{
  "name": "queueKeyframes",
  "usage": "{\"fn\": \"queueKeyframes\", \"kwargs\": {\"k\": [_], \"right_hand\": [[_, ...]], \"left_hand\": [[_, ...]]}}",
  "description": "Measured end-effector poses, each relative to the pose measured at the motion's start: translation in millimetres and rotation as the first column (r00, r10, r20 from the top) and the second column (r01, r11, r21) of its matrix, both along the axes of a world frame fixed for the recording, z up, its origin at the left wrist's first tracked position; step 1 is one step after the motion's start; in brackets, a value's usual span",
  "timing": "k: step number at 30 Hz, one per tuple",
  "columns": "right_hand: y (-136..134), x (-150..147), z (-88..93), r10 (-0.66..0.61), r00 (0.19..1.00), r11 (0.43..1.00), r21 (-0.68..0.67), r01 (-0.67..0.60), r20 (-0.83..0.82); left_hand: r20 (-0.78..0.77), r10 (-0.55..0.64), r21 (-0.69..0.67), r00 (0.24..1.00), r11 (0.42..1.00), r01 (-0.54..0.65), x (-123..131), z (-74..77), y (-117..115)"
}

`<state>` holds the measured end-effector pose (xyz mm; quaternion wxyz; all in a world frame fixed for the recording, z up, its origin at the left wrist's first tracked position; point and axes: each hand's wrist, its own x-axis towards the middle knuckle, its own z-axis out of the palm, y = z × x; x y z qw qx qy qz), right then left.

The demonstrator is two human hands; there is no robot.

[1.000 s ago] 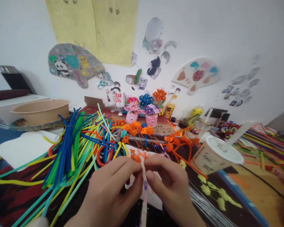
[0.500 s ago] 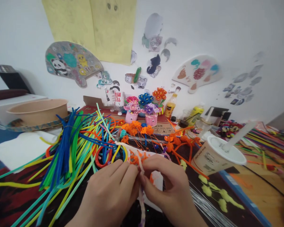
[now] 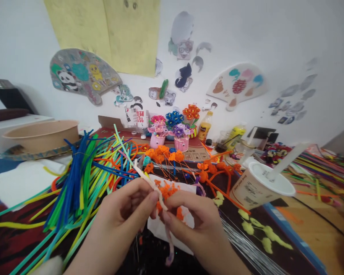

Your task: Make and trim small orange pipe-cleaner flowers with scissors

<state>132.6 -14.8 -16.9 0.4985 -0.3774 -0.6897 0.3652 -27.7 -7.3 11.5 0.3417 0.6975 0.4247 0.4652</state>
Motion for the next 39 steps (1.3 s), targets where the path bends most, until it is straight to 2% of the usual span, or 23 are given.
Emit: {"fn": "queueKeyframes", "kwargs": {"k": [2,3,5,7,9,12,18,22,24,27,30,33,35,39], "right_hand": [[-1,1,-1.4,-0.001,0.999,0.998,-0.062,-0.002,-0.051],[-1,2,-2.1,-0.030,0.998,0.998,-0.058,0.027,-0.054],[-1,2,-3.4,-0.114,0.993,0.993,0.033,0.114,-0.012],[0,3,-4.7,-0.188,0.982,0.970,0.165,0.180,0.034],[0,3,-6.2,-0.222,0.974,0.946,0.252,0.203,0.050],[0,1,-8.4,-0.256,0.963,0.919,0.330,0.216,0.085],[2,-2,-9.4,-0.326,0.933,0.853,0.473,0.221,0.152],[2,-1,-11.0,-0.326,0.921,0.833,0.526,0.174,0.213],[1,-1,-12.5,-0.305,0.922,0.832,0.538,0.138,0.236],[-2,1,-13.2,-0.271,0.923,0.844,0.528,0.092,0.272],[-5,3,-10.1,-0.220,0.939,0.858,0.510,0.058,0.264],[-7,4,-4.2,-0.136,0.967,0.878,0.479,0.017,0.214],[-7,4,-0.5,-0.120,0.975,0.889,0.457,0.023,0.185],[-4,3,3.3,-0.193,0.974,0.877,0.466,0.117,0.118]], "left_hand": [[-0.067,0.066,0.087,0.996,0.994,-0.061,-1,-1.3,-2],[-0.117,0.132,0.178,0.984,0.978,-0.110,-2,-2.6,-2],[-0.226,0.263,0.419,0.938,0.896,-0.150,-2,-6.0,-3],[-0.312,0.342,0.630,0.886,0.773,-0.077,-1,-9.0,-3],[-0.379,0.374,0.737,0.846,0.675,0.031,2,-11.4,-1],[-0.421,0.425,0.787,0.801,0.611,0.089,4,-15.0,1],[-0.466,0.423,0.790,0.777,0.594,0.151,3,-23.7,3],[-0.482,0.391,0.758,0.784,0.635,0.149,5,-24.0,1],[-0.471,0.382,0.741,0.795,0.660,0.122,8,-22.0,-2],[-0.457,0.377,0.744,0.806,0.659,0.114,8,-18.1,-6],[-0.439,0.402,0.766,0.804,0.635,0.101,3,-15.6,-5],[-0.375,0.484,0.797,0.791,0.604,0.009,-7,-14.2,-1],[-0.343,0.479,0.795,0.808,0.607,-0.022,-10,-13.2,0],[-0.353,0.390,0.769,0.851,0.638,0.027,-8,-10.4,-1]]}}
